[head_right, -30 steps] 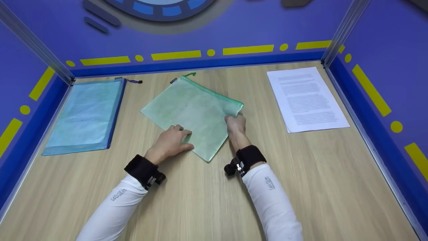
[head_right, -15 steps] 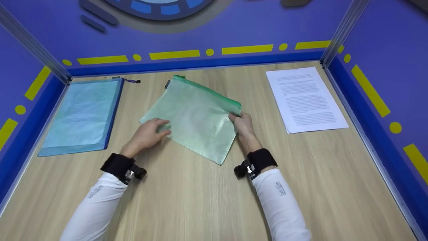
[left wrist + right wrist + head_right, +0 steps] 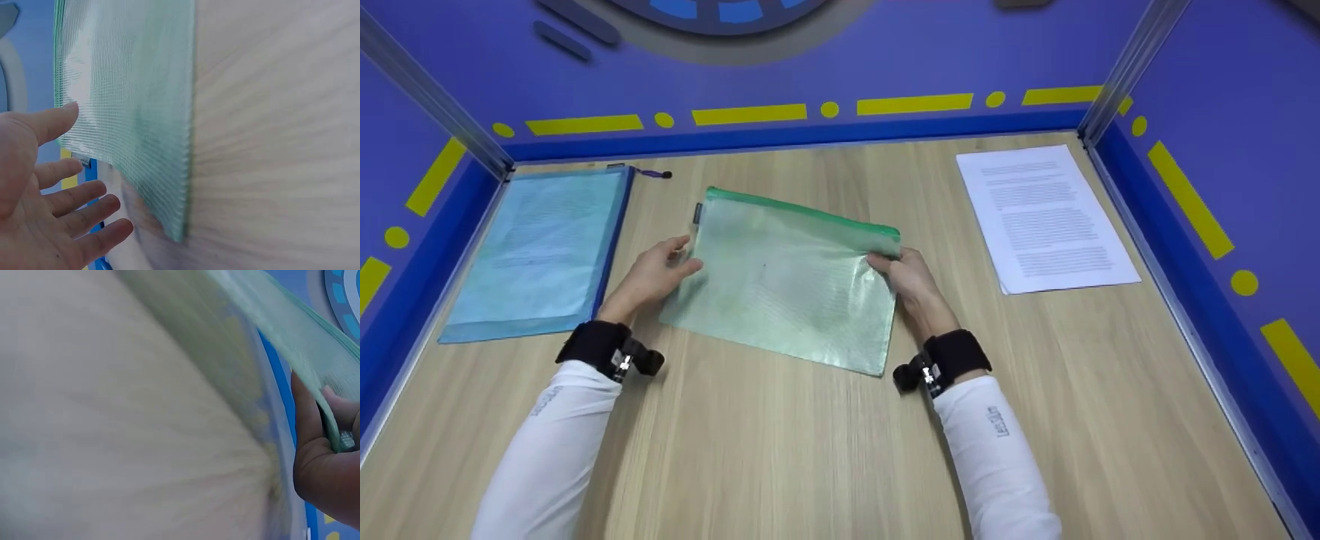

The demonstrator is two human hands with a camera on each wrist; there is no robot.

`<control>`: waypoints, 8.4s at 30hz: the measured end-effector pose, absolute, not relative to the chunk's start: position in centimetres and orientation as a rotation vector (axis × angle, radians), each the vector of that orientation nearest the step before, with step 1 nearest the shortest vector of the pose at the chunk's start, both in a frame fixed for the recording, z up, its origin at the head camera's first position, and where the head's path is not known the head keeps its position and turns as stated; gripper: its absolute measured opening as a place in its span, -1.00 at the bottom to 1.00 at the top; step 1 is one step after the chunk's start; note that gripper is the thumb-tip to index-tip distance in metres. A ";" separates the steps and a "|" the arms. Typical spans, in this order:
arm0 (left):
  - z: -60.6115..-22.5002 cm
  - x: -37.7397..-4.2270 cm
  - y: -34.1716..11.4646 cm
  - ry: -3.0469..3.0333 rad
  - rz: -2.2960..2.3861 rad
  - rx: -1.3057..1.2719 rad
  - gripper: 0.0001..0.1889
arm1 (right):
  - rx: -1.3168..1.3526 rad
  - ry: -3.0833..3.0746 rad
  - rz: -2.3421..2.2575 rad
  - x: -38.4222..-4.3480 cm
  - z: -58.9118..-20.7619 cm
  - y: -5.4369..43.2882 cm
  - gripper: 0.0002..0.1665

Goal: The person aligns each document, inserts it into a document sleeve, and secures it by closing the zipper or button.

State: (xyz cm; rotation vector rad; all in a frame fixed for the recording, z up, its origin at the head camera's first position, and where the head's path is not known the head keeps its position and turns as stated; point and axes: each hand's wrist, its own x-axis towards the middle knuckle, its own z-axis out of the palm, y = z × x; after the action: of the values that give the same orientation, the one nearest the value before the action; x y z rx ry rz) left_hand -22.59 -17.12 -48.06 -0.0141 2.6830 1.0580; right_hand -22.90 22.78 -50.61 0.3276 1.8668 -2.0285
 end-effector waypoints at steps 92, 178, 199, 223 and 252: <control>-45.9 -19.2 -9.6 3.660 0.785 1.007 -0.84 | -1.260 3.199 -1.317 -19.3 -45.9 13.5 -0.60; -47.1 -17.8 -9.2 3.492 1.382 0.818 -0.79 | -0.774 3.315 -1.039 -23.8 -45.5 13.9 -0.77; -47.2 -17.9 -10.7 3.467 1.451 0.669 -0.78 | -0.527 3.295 -1.015 -25.1 -46.3 18.0 -0.79; -47.4 -18.1 -11.7 3.459 1.497 0.567 -0.75 | -0.225 3.318 -0.897 -25.6 -46.9 24.6 -0.77; -47.1 -18.3 -12.5 3.439 1.562 0.630 -0.74 | -0.129 3.226 -0.838 -25.2 -47.0 27.6 -0.63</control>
State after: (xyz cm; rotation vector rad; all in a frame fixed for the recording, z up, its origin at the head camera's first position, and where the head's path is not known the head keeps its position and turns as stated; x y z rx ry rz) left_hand -18.29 -12.49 -47.08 0.6299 3.4391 1.5619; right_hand -25.21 27.64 -46.95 -0.1294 3.2259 -0.8381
